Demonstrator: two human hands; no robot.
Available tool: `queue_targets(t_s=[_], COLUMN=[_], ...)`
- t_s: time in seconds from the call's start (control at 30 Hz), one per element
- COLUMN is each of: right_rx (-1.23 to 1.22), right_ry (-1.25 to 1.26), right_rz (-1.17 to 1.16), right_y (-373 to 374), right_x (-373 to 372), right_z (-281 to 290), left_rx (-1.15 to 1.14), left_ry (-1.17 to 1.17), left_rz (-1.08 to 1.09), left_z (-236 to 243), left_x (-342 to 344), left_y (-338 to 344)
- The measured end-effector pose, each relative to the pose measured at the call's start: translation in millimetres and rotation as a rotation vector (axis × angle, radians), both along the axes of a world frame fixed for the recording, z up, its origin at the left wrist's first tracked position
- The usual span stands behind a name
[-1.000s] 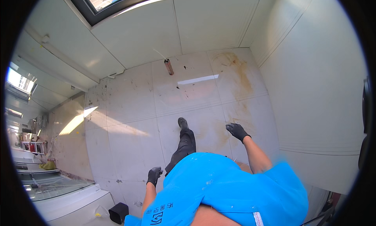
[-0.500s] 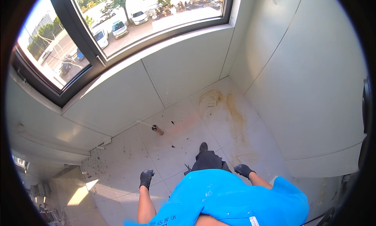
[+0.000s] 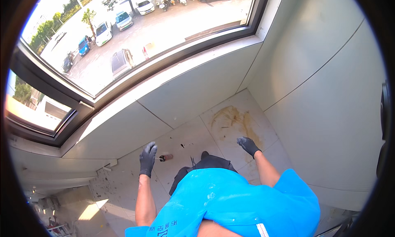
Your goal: The person fits a white window sill trim piece into the window frame, then uses a hand plane to smooth the sill surface. They measure the sill and adjacent wall with a tape measure. The person moves around the room, handling tools and materials on the floor.
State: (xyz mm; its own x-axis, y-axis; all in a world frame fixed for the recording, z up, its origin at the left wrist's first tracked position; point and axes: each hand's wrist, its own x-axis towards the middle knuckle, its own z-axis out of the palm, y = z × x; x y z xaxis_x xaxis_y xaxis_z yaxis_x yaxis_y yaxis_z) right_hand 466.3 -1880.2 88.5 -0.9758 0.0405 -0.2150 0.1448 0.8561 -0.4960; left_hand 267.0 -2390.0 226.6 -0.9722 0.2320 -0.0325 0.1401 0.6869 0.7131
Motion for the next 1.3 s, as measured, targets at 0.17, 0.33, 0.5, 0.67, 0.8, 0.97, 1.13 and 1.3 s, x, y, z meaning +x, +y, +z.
queue_targets(t_s=[0.17, 0.33, 0.5, 0.67, 0.8, 0.97, 1.13, 1.3], right_rx=[-0.198, -0.002, -0.135, -0.446, -0.335, -0.209, -0.162, -0.317], right_ry=[0.013, -0.161, -0.479, -0.38, -0.239, -0.148, -0.073, -0.305], right_rz=[-0.235, -0.278, -0.515, -0.839, -0.639, -0.486, -0.425, -0.704], right_y=[23.2, 24.3, 4.2, -9.7, 0.6, 51.4, 128.4, 192.7], right_x=[-20.9, 30.8, 80.0, 82.6, 35.3, -18.0, -20.6, 0.3], right_z=[26.5, 25.0, 41.5, 33.6, 22.3, 30.3, 35.5, 46.1], left_rx=[-0.051, -0.268, -0.493, -0.336, -0.122, -0.252, -0.572, -0.318], left_ry=[0.295, 0.577, 0.553, 0.545, 0.425, 0.482, 0.367, 0.338], left_rz=[-0.251, -0.442, -0.442, -0.483, -0.899, -0.959, -0.845, -0.855], left_z=[64.6, 69.4, 46.7, 42.1, 97.8, 102.8, 64.1, 62.9], left_x=[-153.3, -269.6, -307.6, -311.3, -258.5, -244.2, -257.4, -225.2], left_y=[149.5, 248.8, 298.8, 307.5, 359.7, 447.7, 466.1, 494.5])
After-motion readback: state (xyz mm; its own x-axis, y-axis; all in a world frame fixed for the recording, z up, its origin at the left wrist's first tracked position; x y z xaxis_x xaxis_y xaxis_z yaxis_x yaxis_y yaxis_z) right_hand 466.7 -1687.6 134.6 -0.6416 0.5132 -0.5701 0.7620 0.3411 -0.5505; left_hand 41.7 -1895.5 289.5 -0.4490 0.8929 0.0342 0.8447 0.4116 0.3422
